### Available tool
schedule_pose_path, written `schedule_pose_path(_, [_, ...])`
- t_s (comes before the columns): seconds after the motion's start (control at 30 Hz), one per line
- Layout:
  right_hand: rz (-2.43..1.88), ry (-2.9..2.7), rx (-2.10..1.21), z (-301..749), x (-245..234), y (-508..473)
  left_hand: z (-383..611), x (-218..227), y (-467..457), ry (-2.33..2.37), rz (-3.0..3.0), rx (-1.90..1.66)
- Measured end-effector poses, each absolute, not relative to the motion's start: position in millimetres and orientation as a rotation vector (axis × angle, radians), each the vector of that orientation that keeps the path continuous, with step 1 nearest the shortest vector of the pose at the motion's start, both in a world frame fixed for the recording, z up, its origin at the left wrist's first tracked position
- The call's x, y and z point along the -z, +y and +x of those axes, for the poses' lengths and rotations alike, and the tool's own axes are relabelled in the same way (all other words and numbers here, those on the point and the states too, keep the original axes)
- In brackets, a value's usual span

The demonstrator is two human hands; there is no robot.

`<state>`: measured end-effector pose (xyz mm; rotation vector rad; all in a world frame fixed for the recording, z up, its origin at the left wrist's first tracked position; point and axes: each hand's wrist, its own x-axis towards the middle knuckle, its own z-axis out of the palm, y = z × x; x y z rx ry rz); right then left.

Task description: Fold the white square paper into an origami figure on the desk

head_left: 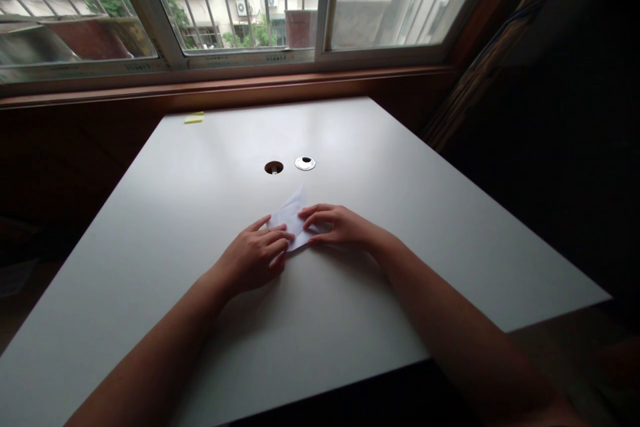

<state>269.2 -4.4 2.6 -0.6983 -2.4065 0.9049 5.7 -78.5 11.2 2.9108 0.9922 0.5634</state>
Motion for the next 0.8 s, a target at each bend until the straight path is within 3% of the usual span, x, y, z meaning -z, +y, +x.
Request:
schedule_pose_path(0.43, [-0.731,-2.391,-0.805,265.0,-10.5,-13.1,-1.0,-2.5,-70.4,0.991,2.928,-0.621])
schedule_pose_path(0.8, [-0.809,-2.543,-0.153,240.4,-12.7,-27.9,6.7,-15.9,-75.9,1.025,2.913,-1.043])
